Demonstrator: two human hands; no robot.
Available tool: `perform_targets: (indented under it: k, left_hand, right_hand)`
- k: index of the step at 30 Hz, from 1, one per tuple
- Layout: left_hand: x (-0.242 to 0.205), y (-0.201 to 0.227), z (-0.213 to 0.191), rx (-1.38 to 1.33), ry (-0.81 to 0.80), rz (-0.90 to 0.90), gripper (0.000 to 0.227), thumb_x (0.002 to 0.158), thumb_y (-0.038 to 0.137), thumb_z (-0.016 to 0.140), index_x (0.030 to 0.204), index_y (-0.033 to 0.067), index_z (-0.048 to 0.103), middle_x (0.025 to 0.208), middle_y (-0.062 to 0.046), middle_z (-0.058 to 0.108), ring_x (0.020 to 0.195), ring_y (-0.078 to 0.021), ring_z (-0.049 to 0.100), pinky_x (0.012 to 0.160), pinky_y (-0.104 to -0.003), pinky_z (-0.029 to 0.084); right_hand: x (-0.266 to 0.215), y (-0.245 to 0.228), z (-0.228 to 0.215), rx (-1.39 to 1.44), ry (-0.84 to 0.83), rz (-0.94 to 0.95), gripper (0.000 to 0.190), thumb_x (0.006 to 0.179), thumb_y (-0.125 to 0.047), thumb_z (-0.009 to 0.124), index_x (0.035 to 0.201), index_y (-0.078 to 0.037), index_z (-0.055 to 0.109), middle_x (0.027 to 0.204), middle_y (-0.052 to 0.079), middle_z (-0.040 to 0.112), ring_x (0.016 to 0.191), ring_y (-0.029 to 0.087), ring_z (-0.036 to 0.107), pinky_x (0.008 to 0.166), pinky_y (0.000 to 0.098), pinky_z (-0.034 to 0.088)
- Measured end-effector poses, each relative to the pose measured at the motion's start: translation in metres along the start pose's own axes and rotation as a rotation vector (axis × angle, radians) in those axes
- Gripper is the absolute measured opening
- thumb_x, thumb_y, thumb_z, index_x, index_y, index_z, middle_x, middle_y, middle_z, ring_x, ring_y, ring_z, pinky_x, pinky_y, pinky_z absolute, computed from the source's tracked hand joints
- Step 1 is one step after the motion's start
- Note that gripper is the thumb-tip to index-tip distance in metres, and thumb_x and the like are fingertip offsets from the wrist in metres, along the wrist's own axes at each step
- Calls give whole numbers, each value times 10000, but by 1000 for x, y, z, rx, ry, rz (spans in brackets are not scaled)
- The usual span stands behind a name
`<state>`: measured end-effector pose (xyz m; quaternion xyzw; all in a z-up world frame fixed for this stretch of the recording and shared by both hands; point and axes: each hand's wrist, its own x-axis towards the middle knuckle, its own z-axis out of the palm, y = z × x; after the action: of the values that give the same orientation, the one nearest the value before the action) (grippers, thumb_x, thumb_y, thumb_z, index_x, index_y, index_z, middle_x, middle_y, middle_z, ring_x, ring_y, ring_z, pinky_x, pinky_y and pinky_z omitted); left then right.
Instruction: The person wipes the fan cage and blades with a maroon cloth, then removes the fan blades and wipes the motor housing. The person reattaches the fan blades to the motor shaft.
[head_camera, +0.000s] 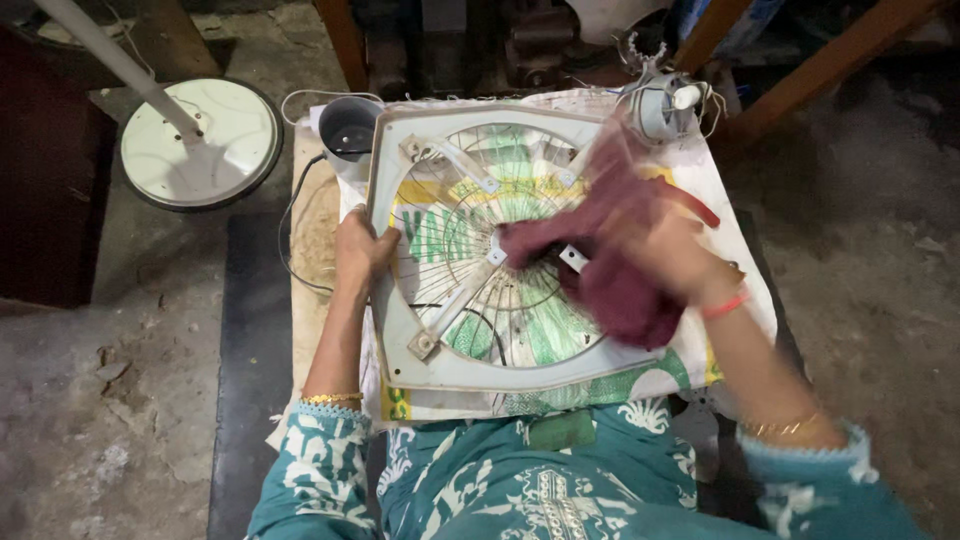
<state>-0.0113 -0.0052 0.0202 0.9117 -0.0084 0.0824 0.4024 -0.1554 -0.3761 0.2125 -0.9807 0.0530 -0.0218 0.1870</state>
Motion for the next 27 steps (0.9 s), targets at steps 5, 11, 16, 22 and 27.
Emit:
perform_targets:
  k: [5, 11, 16, 22, 27]
  left_hand:
    - [-1, -3, 2, -16, 16, 2, 408, 731, 273, 768, 933, -56, 637, 727, -250, 666, 696, -408, 689, 666, -492, 534]
    - [2, -10, 6, 74, 3, 23, 442, 761, 288, 779, 991, -70, 659, 799, -266, 684, 783, -435, 686, 730, -502, 541]
    - [8, -19, 3, 80, 28, 43, 577, 757, 300, 793, 1163, -79, 640, 915, -287, 701, 860, -435, 699, 765, -490, 551]
    - [0, 2, -3, 141, -30, -56, 562, 764, 333, 788, 1160, -43, 656, 954, -272, 715, 909, -436, 698, 816, -497, 545]
    - [-6, 16, -7, 129, -10, -111, 550, 751, 307, 759, 1173, -33, 668, 913, -270, 723, 895, -425, 711, 809, -499, 546]
  right_hand:
    - [-15, 37, 52, 694, -334, -284, 791, 736, -217, 876, 1413, 0, 530, 1280, 122, 708, 1141, 215, 670, 1020, 356, 507]
    - [22, 51, 87, 966, -506, -145, 702, 607, -20, 929, 1256, 16, 666, 1155, 80, 753, 1022, 140, 701, 962, 324, 555]
    - [44, 27, 102, 914, -452, -117, 522, 600, 16, 925, 1090, 35, 746, 1039, 78, 792, 920, 140, 727, 903, 314, 575]
    - [71, -9, 99, 1019, -582, -126, 509, 609, -4, 912, 1089, 29, 745, 1034, 91, 793, 900, 164, 742, 899, 336, 600]
    - [38, 27, 97, 1086, -463, -190, 495, 721, -50, 867, 1186, -15, 701, 1135, 43, 754, 1014, 136, 711, 964, 305, 567]
